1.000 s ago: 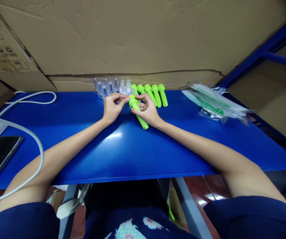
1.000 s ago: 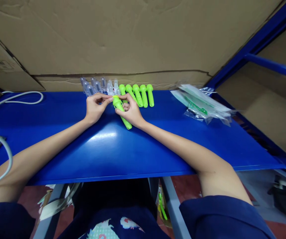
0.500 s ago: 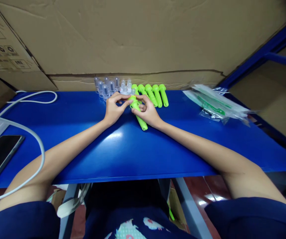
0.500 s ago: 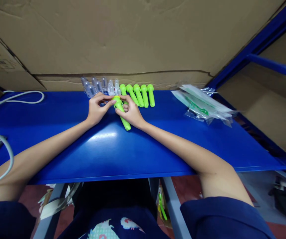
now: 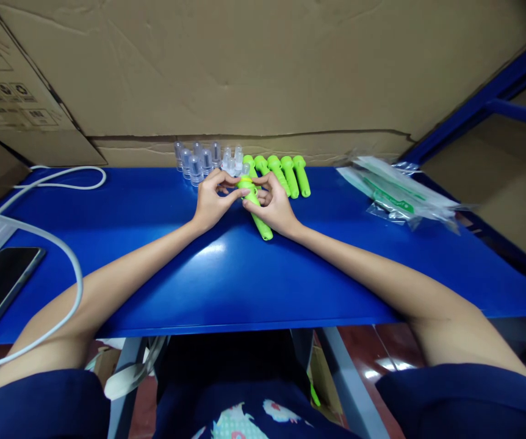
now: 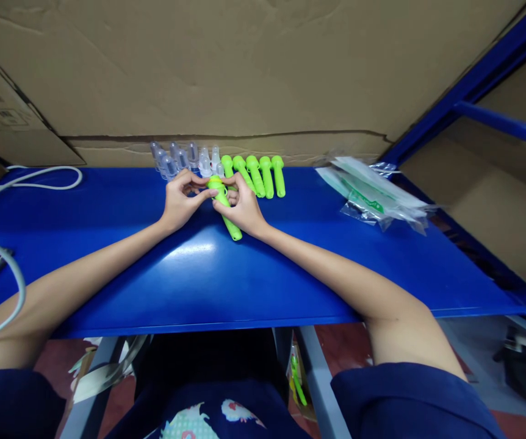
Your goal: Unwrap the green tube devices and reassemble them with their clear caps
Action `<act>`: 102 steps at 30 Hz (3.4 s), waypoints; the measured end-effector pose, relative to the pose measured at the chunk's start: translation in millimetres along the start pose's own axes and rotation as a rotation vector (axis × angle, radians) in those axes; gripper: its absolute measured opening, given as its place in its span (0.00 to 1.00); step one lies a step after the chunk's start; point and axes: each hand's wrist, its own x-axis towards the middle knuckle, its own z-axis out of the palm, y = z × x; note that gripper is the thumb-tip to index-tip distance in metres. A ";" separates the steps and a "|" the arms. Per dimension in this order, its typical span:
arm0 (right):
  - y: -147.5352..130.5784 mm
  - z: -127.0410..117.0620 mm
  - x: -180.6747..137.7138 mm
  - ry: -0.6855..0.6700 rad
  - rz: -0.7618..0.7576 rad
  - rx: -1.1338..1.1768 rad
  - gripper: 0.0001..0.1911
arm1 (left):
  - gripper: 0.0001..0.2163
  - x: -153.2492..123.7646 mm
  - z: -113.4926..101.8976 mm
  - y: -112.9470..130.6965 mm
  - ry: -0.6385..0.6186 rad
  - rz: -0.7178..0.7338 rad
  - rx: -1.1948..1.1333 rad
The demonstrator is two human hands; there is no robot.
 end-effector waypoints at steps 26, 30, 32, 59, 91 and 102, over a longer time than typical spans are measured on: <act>-3.7 -0.2 0.2 -0.043 -0.007 -0.024 0.30 | 0.17 0.6 1.1 -6.9 -0.038 -0.149 -0.048; -4.3 0.9 0.3 -0.028 -0.013 -0.016 0.29 | 0.17 0.4 0.7 -2.4 -0.057 -0.133 -0.032; -4.2 1.5 0.4 -0.017 -0.016 -0.017 0.29 | 0.17 -0.6 0.9 1.2 -0.075 -0.110 -0.012; -2.1 3.7 0.1 0.008 0.023 0.021 0.36 | 0.19 0.2 1.1 8.8 -0.030 -0.019 0.053; -11.5 2.2 1.0 -0.236 0.244 0.253 0.36 | 0.06 2.9 -8.6 -1.1 -0.078 0.088 0.148; -12.4 3.4 1.1 -0.198 0.235 0.223 0.36 | 0.11 2.2 -7.1 -1.2 -0.090 0.132 0.152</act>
